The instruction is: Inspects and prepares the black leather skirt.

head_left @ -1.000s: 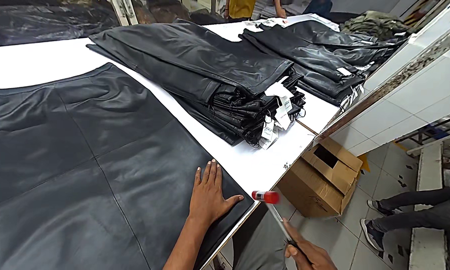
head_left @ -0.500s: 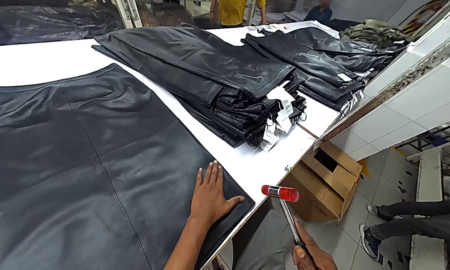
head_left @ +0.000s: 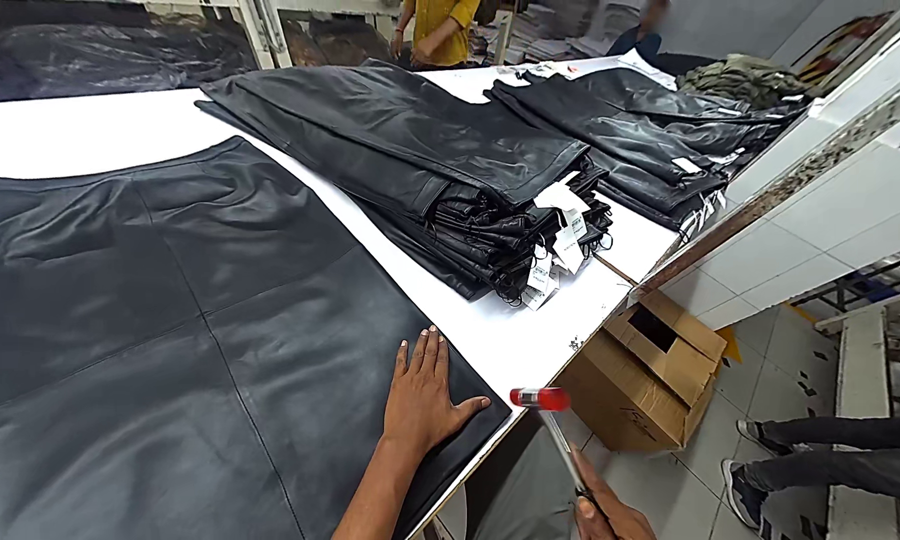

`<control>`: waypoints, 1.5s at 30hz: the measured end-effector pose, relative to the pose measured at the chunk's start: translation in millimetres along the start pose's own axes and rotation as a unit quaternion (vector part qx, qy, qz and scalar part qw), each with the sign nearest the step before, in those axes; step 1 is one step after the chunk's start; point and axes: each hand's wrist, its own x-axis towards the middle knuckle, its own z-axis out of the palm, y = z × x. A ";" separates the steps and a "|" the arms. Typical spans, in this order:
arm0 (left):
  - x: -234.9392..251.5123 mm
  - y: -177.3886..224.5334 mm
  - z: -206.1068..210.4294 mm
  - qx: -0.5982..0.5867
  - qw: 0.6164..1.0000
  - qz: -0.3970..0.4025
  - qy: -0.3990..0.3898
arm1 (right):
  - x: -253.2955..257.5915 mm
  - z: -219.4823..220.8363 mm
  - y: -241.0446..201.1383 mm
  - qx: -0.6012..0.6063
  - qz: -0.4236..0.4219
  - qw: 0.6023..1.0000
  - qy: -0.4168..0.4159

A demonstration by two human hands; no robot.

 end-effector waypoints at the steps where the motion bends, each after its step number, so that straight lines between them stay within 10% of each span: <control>1: -1.1 -0.1 -0.1 -0.001 1.000 0.000 -0.001 | -1.5 1.4 -3.1 0.003 -0.010 1.000 0.013; 45: -0.9 -2.6 9.6 -0.006 0.999 0.020 0.029 | 43.5 9.7 1.0 -0.081 0.017 0.996 -0.035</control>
